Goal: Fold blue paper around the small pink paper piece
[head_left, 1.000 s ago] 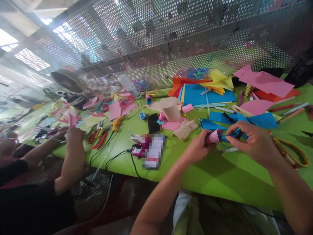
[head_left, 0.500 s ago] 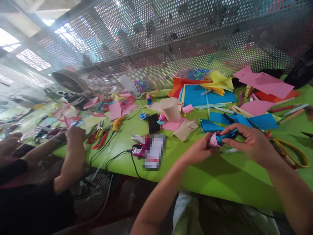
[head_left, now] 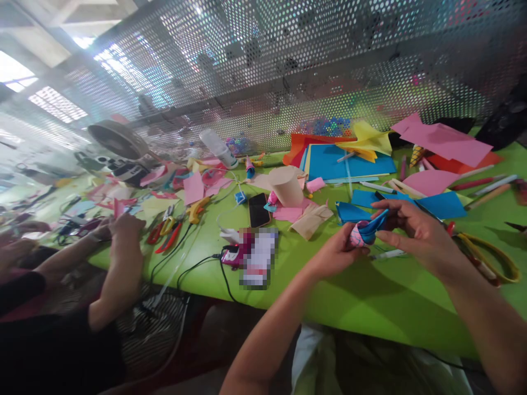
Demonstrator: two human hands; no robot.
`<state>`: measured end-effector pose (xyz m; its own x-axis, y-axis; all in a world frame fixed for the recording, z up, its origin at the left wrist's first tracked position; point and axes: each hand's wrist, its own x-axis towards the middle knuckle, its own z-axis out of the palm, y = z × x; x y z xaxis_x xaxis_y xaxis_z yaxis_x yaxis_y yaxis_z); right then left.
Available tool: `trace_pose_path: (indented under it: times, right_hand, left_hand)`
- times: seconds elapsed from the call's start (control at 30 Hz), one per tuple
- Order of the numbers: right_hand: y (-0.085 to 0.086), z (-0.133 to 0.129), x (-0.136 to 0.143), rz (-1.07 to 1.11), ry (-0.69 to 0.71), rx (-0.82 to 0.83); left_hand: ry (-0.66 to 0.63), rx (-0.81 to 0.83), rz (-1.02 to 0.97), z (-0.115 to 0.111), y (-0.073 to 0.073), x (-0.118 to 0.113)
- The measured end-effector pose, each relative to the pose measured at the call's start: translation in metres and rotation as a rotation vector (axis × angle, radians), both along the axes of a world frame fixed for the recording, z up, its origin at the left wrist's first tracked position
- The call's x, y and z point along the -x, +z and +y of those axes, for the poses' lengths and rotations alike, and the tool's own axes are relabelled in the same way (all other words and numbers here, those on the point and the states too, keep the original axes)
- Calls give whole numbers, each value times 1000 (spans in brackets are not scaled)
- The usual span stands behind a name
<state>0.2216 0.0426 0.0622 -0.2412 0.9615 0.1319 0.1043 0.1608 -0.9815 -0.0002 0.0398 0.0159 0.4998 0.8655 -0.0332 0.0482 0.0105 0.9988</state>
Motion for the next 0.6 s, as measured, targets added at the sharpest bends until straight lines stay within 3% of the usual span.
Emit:
trace_pose_path:
  times: [0.13,0.47,0.6]
  right_hand:
    - [0,2,1,-31,-48,34]
    - [-1,5,-4,-118,52,-16]
    - [0,6,-2,-169,49,-116]
  left_hand:
    - [17,-20,15,-1,1,-1]
    - [-106,121,-98,-2,-1,1]
    - [-107,43,1,-4,7,5]
